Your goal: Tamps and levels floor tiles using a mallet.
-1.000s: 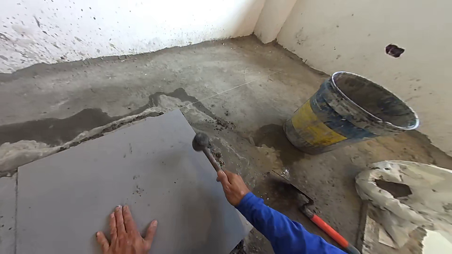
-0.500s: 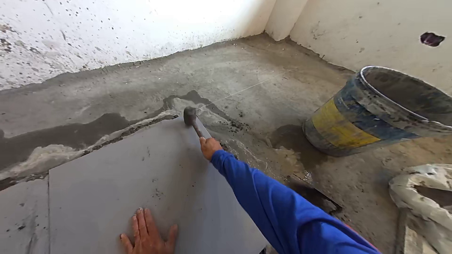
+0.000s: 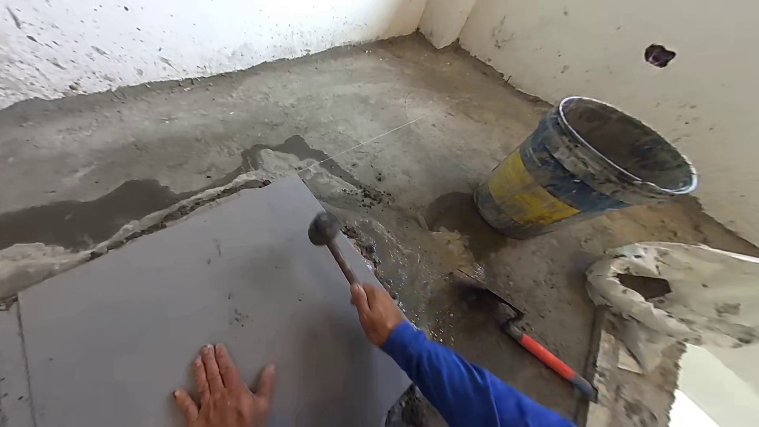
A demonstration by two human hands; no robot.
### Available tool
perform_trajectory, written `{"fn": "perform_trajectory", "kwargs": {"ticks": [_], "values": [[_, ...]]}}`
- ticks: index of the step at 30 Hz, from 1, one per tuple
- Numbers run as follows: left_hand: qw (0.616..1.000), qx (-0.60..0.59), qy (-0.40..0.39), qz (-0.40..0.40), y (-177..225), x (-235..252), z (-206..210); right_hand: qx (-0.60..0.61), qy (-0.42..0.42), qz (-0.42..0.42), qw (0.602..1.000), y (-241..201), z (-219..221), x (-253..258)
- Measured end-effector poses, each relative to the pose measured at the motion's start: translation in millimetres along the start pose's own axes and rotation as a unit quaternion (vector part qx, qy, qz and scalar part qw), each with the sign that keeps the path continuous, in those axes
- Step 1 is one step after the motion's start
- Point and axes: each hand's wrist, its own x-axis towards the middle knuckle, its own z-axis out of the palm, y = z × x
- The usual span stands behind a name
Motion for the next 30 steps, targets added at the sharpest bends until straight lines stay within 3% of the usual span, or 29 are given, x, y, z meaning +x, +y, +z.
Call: {"fn": "perform_trajectory", "kwargs": {"ticks": [2,7,9,12,15,17,19,22,24,26,28,30], "values": [[1.0,0.003,-0.008,-0.01,0,-1,0,0.002,-0.051,0.022,0.998,41,9,-50],[1.0,0.002,-0.008,-0.011,-4,0,6,-0.011,-0.043,-0.022,0.999,127,19,-147],[1.0,0.002,-0.019,-0.012,-5,1,6,-0.03,-0.086,0.016,0.996,152,14,-171],[1.0,0.004,-0.029,-0.013,-9,2,7,-0.021,-0.029,-0.035,0.999,191,16,-204],[0.999,0.007,-0.033,-0.012,-8,1,5,-0.029,-0.065,0.028,0.997,215,11,-223],[1.0,0.004,-0.023,-0.011,-5,4,4,-0.016,-0.013,0.003,1.0,221,12,-227],[1.0,0.0,-0.017,-0.01,-5,3,3,-0.015,0.014,-0.012,1.0,220,16,-225],[0.999,0.011,-0.035,-0.018,3,0,-2,-0.019,-0.05,0.047,0.997,197,13,-214],[0.998,0.01,-0.058,-0.026,8,4,-9,-0.01,-0.019,-0.008,1.0,171,20,-203],[0.995,0.012,-0.1,-0.027,5,6,-15,-0.021,-0.041,-0.028,0.999,138,28,-187],[0.991,0.029,-0.131,-0.013,-12,13,-23,-0.047,-0.093,-0.015,0.994,97,34,-165],[0.992,0.04,-0.117,-0.029,-47,33,-31,-0.042,-0.093,-0.063,0.993,58,39,-152]]}}
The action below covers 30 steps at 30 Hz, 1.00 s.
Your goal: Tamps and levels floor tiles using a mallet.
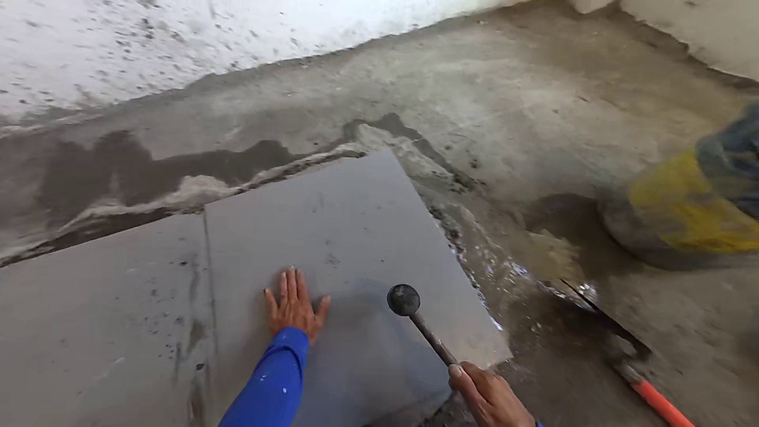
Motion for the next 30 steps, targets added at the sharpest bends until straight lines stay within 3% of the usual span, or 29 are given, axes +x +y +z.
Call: {"fn": "perform_trajectory", "kwargs": {"ticks": [4,7,9,13,17,22,25,30], "values": [[0.998,0.004,0.005,-0.06,-106,38,-15,0.036,0.044,-0.108,0.993,-64,25,33],[0.996,-0.008,0.052,-0.067,-152,42,-1,0.017,0.016,-0.048,0.999,-108,46,80],[0.994,-0.024,0.077,-0.079,-155,40,4,0.039,-0.001,-0.005,0.999,-142,52,108],[0.992,-0.046,0.079,-0.088,-153,36,4,0.067,0.087,-0.071,0.991,-193,60,138],[0.992,-0.044,0.083,-0.085,-153,35,7,0.014,0.002,0.033,0.999,-224,58,175],[0.992,-0.055,0.076,-0.089,-154,34,7,0.031,0.091,-0.057,0.994,-231,77,172],[0.992,-0.047,0.075,-0.088,-153,32,7,-0.01,0.002,0.017,1.0,-231,80,180],[0.992,-0.049,0.071,-0.089,-152,31,6,-0.014,0.055,-0.048,0.997,-240,92,175]]}}
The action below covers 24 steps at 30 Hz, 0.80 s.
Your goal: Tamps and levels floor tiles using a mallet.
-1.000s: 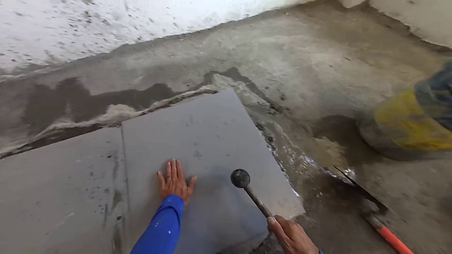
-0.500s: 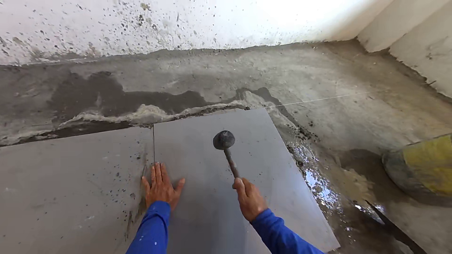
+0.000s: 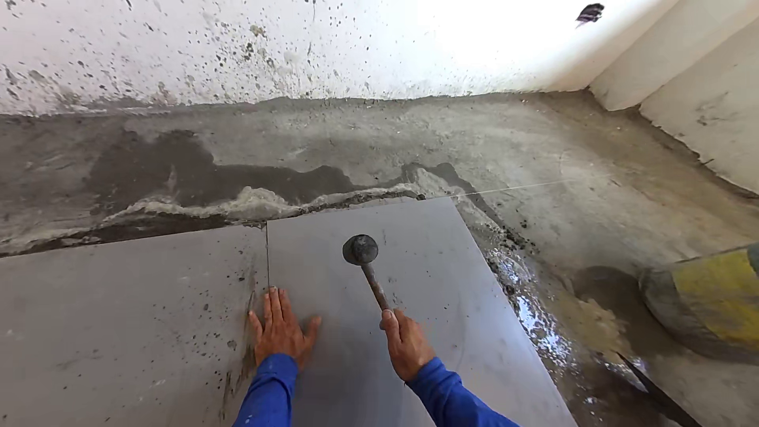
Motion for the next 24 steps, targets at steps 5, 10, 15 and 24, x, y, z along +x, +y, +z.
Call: {"fn": "perform_trajectory", "kwargs": {"ticks": [5,10,15,24], "values": [[1.0,-0.003,0.011,0.003,1,7,0,0.009,-0.03,0.017,0.999,-16,-6,9],[0.999,-0.01,0.046,-0.013,-2,-2,2,-0.017,-0.086,0.064,0.994,11,-1,-10],[0.998,0.004,0.033,-0.057,-1,-9,2,0.005,-0.021,0.018,1.0,26,-7,-37],[0.993,0.032,0.048,-0.108,-2,-14,3,-0.006,-0.026,-0.027,0.999,7,-15,-3]]}}
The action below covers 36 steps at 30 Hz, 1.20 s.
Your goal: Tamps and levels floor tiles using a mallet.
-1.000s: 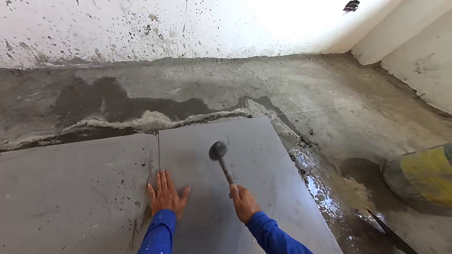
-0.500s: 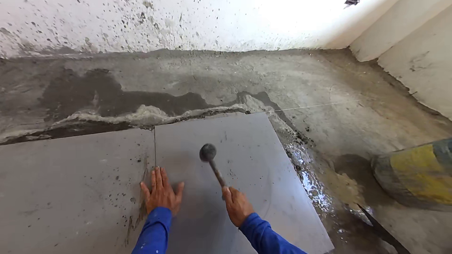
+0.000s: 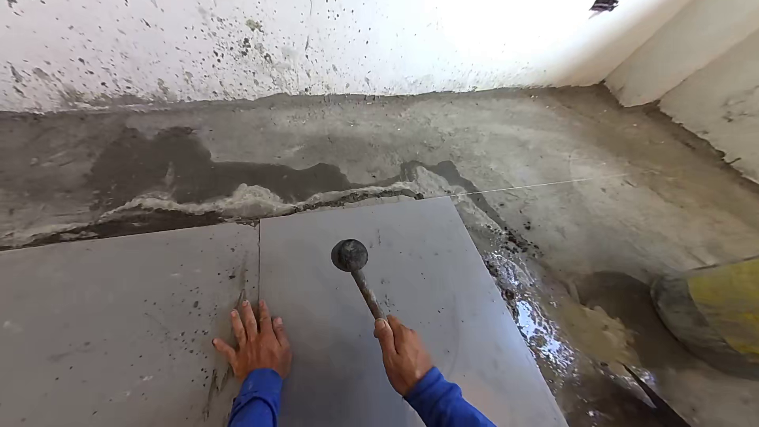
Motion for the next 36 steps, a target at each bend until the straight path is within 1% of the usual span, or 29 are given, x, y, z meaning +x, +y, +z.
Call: {"fn": "perform_trajectory", "kwargs": {"ticks": [2,3,4,7,8,11,14,18,20,21,24,26,28,30,34,36], "values": [[1.0,0.005,0.006,0.002,0,-1,2,-0.02,-0.081,0.049,0.995,-7,1,21],[1.0,0.002,0.011,0.0,1,0,2,-0.02,-0.106,0.06,0.992,-14,-3,32],[1.0,-0.001,0.011,-0.002,2,0,1,-0.016,-0.104,0.052,0.993,-22,-6,38],[1.0,-0.008,0.005,-0.011,3,2,1,0.009,-0.052,-0.002,0.999,-40,-4,43],[1.0,-0.008,0.001,-0.012,3,0,1,0.002,-0.055,-0.002,0.998,-40,1,46],[1.0,-0.014,0.002,-0.013,3,0,-1,-0.027,-0.131,0.041,0.99,-50,-1,65],[1.0,-0.008,0.01,-0.014,4,6,0,-0.023,-0.11,-0.001,0.994,-63,-1,67],[1.0,-0.007,0.001,-0.015,5,0,-1,-0.038,-0.154,0.021,0.987,-65,10,72],[1.0,-0.001,-0.002,-0.015,4,5,-1,-0.03,-0.128,-0.002,0.991,-70,11,71],[1.0,-0.002,-0.003,-0.018,4,7,1,-0.032,-0.121,-0.012,0.992,-67,14,70],[1.0,-0.009,-0.012,-0.018,2,-1,1,-0.049,-0.159,0.024,0.986,-59,18,64],[1.0,-0.02,0.002,-0.013,-1,3,0,-0.037,-0.135,0.003,0.99,-56,17,54],[0.999,-0.031,0.004,-0.015,-2,0,1,-0.034,-0.125,-0.01,0.991,-40,21,41],[0.999,-0.03,-0.003,-0.011,-2,-3,1,-0.038,-0.153,0.024,0.987,-24,21,29],[1.0,-0.027,0.004,-0.009,-4,-1,2,-0.035,-0.108,-0.02,0.993,5,23,-4],[0.999,-0.029,-0.01,-0.009,-4,-5,2,-0.053,-0.141,0.016,0.988,18,20,-17]]}}
